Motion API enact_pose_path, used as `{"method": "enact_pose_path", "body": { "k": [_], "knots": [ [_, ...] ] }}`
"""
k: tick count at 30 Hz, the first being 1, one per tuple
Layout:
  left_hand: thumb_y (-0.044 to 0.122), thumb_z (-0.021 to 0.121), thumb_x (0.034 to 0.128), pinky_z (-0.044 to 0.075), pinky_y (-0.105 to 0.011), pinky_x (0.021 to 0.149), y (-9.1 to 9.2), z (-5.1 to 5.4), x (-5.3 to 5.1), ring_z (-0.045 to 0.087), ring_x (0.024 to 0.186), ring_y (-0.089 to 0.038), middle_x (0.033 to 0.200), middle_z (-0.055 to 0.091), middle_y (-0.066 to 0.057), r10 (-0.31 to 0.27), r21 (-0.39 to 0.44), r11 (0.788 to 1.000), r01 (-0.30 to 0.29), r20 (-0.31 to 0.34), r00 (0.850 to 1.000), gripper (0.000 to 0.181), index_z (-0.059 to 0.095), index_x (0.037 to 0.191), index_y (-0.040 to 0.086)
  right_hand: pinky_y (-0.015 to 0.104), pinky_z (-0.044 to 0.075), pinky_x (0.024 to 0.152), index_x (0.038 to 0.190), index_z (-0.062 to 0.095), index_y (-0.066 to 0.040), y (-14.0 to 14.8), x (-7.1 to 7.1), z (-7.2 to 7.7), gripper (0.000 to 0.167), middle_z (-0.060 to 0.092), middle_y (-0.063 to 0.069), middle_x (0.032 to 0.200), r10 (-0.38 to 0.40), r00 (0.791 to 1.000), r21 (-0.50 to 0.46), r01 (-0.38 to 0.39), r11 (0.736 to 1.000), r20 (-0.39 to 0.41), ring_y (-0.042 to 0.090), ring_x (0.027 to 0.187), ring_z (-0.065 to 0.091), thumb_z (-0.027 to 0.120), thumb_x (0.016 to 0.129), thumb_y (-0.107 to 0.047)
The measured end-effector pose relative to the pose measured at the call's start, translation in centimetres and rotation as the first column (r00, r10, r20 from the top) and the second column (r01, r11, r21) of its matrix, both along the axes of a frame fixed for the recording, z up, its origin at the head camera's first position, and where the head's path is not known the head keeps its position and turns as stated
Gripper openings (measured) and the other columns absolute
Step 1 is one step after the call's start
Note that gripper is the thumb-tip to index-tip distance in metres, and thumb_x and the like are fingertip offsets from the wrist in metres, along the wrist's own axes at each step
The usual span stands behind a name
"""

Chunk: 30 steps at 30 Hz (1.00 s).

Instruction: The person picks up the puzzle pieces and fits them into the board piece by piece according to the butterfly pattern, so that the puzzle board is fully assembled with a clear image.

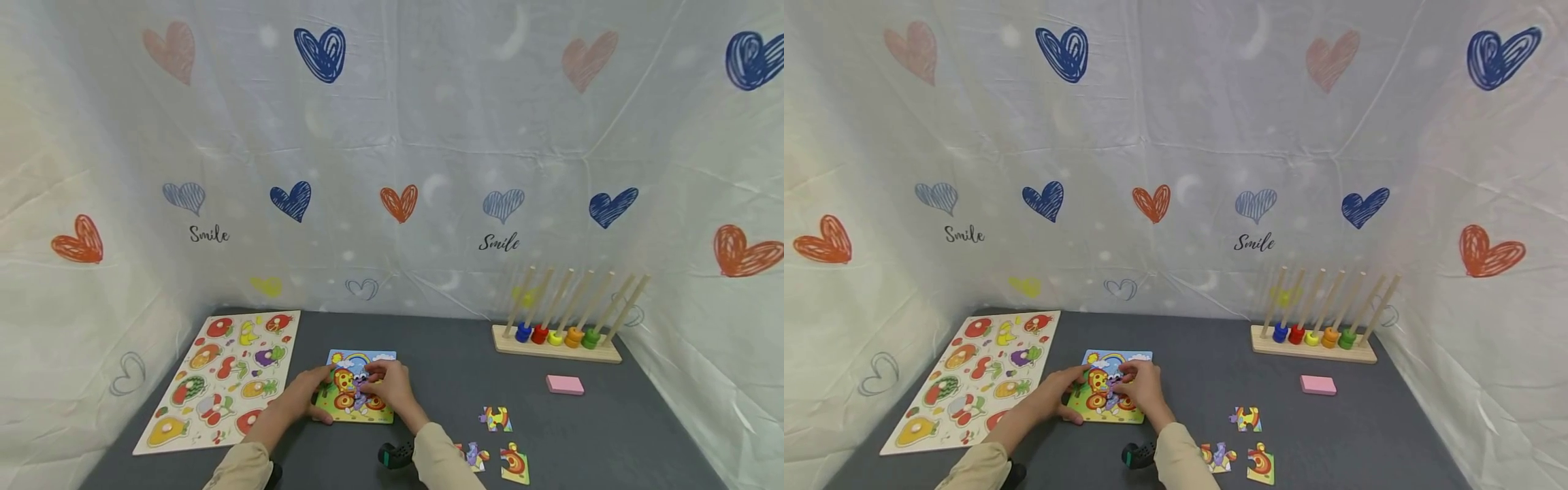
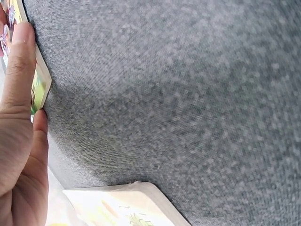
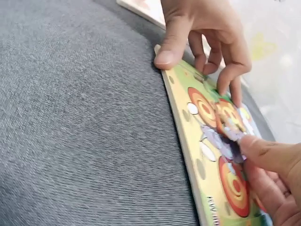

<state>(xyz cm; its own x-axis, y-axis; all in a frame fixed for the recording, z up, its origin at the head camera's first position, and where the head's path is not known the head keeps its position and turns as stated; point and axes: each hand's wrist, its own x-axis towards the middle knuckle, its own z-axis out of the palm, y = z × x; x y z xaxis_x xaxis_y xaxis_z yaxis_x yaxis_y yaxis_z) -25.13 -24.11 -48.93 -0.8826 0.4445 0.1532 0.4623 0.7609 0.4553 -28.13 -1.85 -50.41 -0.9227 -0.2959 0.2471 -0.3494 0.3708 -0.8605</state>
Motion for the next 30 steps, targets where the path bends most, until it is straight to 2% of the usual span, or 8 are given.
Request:
{"method": "enact_pose_path", "body": {
  "k": [2,8,10,14,18,25,30],
  "knots": [
    [0.03,0.092,0.0589,0.045,-0.05,0.088,0.0,0.0,0.0,0.057,0.098,-0.029,0.105,0.062,-0.01,0.003,0.003,1.0,-0.003,0.007,1.0,0.095,0.047,0.132,-0.01,0.026,0.054,0.063,0.102,0.071,0.004,-0.1,-0.1,0.1,0.029,0.07,0.012,0.082,0.004,1.0,0.027,-0.003,1.0,-0.014,0.016,0.071,0.065,0.08,0.075,-0.004],
    [0.031,0.091,0.06,0.043,-0.053,0.091,0.2,0.2,0.1,0.057,0.103,-0.034,0.106,0.063,-0.012,-0.003,0.009,1.0,0.003,0.021,1.0,0.095,0.046,0.132,-0.011,0.026,0.053,0.06,0.104,0.071,0.004,-0.2,0.0,0.6,0.033,0.068,0.012,0.083,-0.015,1.0,0.071,0.013,0.997,0.022,0.017,0.073,0.063,0.081,0.074,-0.004],
    [0.031,0.091,0.0604,0.044,-0.051,0.09,0.2,0.2,0.1,0.058,0.101,-0.032,0.106,0.063,-0.012,-0.011,0.013,1.0,0.011,0.016,1.0,0.095,0.046,0.132,-0.011,0.029,0.054,0.062,0.105,0.07,0.005,-0.3,0.2,0.7,0.035,0.067,0.014,0.085,-0.013,1.0,0.065,0.013,0.998,0.008,0.02,0.074,0.064,0.081,0.074,-0.003],
    [0.032,0.091,0.0604,0.045,-0.05,0.088,0.1,0.1,0.1,0.058,0.099,-0.031,0.106,0.063,-0.011,-0.01,0.01,1.0,0.01,0.011,1.0,0.095,0.046,0.132,-0.011,0.035,0.056,0.073,0.108,0.068,0.005,-0.5,0.2,0.4,0.034,0.068,0.018,0.096,0.035,0.998,-0.001,-0.035,0.999,-0.052,0.029,0.086,0.067,0.078,0.075,0.002],
    [0.032,0.09,0.0607,0.046,-0.048,0.087,0.0,0.0,0.1,0.058,0.095,-0.028,0.107,0.062,-0.01,-0.009,-0.003,1.0,0.009,0.016,1.0,0.095,0.046,0.133,-0.01,0.037,0.055,0.08,0.107,0.068,0.005,-0.9,0.4,-0.1,0.033,0.069,0.018,0.102,0.067,0.994,-0.027,-0.07,0.997,-0.083,0.032,0.094,0.067,0.077,0.075,0.005],
    [0.032,0.091,0.0603,0.046,-0.047,0.086,0.1,-0.1,0.0,0.057,0.094,-0.026,0.106,0.062,-0.008,-0.008,0.005,1.0,0.008,0.004,1.0,0.095,0.046,0.133,-0.01,0.039,0.055,0.077,0.102,0.068,0.008,-1.4,0.5,-0.4,0.031,0.069,0.02,0.097,0.022,0.993,-0.029,-0.025,0.999,-0.115,0.032,0.091,0.068,0.078,0.073,0.007],
    [0.032,0.091,0.0598,0.047,-0.046,0.085,0.0,0.0,0.1,0.058,0.092,-0.026,0.105,0.062,-0.008,-0.008,-0.007,1.0,0.008,-0.01,1.0,0.095,0.046,0.132,-0.01,0.036,0.055,0.074,0.099,0.068,0.005,-2.0,0.8,-0.7,0.027,0.07,0.016,0.093,-0.027,0.987,0.007,0.028,1.0,-0.158,0.029,0.087,0.068,0.078,0.073,0.005]
  ]
}}
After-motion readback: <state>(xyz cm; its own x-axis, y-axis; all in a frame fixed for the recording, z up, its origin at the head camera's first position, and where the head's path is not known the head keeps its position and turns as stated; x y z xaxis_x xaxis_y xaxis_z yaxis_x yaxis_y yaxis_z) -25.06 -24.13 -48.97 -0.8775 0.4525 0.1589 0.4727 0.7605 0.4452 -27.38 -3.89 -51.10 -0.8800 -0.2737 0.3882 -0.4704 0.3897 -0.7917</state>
